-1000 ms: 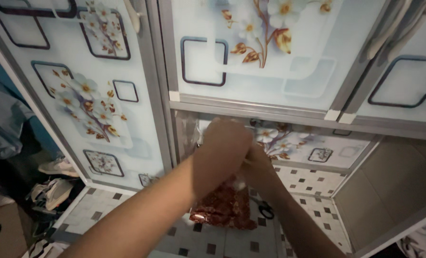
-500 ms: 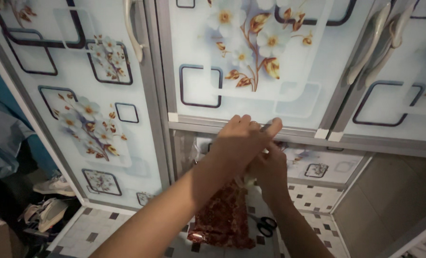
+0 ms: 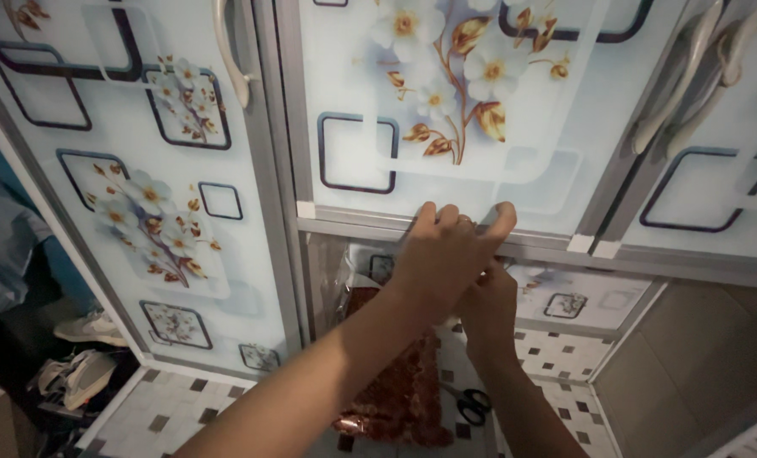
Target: The person wraps a small object with red patterned paper inside a clear plastic bag. They fold the paper around the item, smooth the edges, and adjust the bag to enclose the wrapped package.
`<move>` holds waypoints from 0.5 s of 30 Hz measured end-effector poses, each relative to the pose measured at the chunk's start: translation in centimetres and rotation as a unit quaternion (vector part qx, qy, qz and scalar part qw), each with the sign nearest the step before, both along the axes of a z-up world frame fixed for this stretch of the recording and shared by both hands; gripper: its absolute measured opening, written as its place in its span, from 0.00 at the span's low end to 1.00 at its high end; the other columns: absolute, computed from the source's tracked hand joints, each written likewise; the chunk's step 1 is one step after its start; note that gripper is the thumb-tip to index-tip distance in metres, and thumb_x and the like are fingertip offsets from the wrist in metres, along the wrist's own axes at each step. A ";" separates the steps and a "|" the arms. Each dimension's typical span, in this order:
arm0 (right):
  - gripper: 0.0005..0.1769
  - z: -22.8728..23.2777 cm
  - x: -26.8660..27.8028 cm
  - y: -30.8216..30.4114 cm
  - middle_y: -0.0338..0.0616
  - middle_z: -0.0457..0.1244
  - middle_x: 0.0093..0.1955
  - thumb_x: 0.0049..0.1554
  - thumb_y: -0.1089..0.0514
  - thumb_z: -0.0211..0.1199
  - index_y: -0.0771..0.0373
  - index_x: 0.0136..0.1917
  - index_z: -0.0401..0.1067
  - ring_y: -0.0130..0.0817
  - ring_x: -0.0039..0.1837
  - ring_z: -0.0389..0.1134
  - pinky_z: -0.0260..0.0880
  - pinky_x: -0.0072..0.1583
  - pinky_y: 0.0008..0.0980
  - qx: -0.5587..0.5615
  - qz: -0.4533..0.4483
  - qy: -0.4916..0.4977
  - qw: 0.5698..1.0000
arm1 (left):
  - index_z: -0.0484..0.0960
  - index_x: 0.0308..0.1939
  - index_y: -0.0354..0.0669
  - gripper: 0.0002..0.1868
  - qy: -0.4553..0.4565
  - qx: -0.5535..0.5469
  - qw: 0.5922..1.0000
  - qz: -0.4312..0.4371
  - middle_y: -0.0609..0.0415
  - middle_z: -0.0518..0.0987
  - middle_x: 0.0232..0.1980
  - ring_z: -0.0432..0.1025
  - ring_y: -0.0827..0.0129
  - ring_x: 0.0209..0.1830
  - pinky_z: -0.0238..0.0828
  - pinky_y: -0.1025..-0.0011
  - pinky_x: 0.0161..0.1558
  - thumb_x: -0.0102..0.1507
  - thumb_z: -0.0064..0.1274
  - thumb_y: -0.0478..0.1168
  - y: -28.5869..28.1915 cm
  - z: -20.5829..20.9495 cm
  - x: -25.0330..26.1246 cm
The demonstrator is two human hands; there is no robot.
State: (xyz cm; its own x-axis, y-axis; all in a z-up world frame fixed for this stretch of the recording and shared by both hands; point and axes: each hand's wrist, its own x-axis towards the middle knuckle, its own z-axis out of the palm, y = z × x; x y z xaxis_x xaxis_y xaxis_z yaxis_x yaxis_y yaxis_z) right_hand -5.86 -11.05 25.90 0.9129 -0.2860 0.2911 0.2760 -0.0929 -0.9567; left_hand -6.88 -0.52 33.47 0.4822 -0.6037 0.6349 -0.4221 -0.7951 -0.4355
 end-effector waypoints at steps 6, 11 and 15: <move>0.13 0.4 -0.2 0.2 0.50 0.67 0.44 0.59 0.60 0.59 0.71 0.55 0.72 0.32 0.37 0.68 0.68 0.34 0.32 0.033 0.006 0.031 0.999 | 0.64 0.70 0.47 0.46 -0.025 -0.046 0.998 -0.018 0.57 0.82 0.30 0.75 0.64 0.40 0.68 0.65 0.40 0.51 0.71 0.45 -0.2 0.2 0.3; 0.18 0.2 -0.1 0.3 0.49 0.69 0.41 0.60 0.56 0.59 0.70 0.59 0.71 0.28 0.36 0.68 0.68 0.34 0.27 0.054 0.034 -0.004 0.998 | 0.73 0.66 0.48 0.39 -0.164 -0.121 0.978 -0.034 0.54 0.79 0.43 0.72 0.69 0.43 0.65 0.70 0.39 0.52 0.69 0.43 0.8 1.1 0.5; 0.22 -0.1 0.3 0.5 0.47 0.67 0.35 0.62 0.50 0.58 0.67 0.62 0.70 0.29 0.31 0.62 0.57 0.30 0.28 0.057 0.020 0.015 0.998 | 0.79 0.62 0.45 0.40 -0.135 -0.132 0.981 -0.043 0.55 0.75 0.42 0.71 0.68 0.42 0.64 0.69 0.35 0.44 0.66 0.40 1.6 1.5 0.3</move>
State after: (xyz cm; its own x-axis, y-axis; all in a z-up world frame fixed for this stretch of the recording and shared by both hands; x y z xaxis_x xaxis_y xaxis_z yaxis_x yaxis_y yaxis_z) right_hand -5.54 -10.53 25.84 0.9320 -0.2797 0.2307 0.2481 0.0280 -0.9683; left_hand -6.59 1.10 35.00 0.2285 -0.4314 0.8728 -0.3901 -0.8619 -0.3239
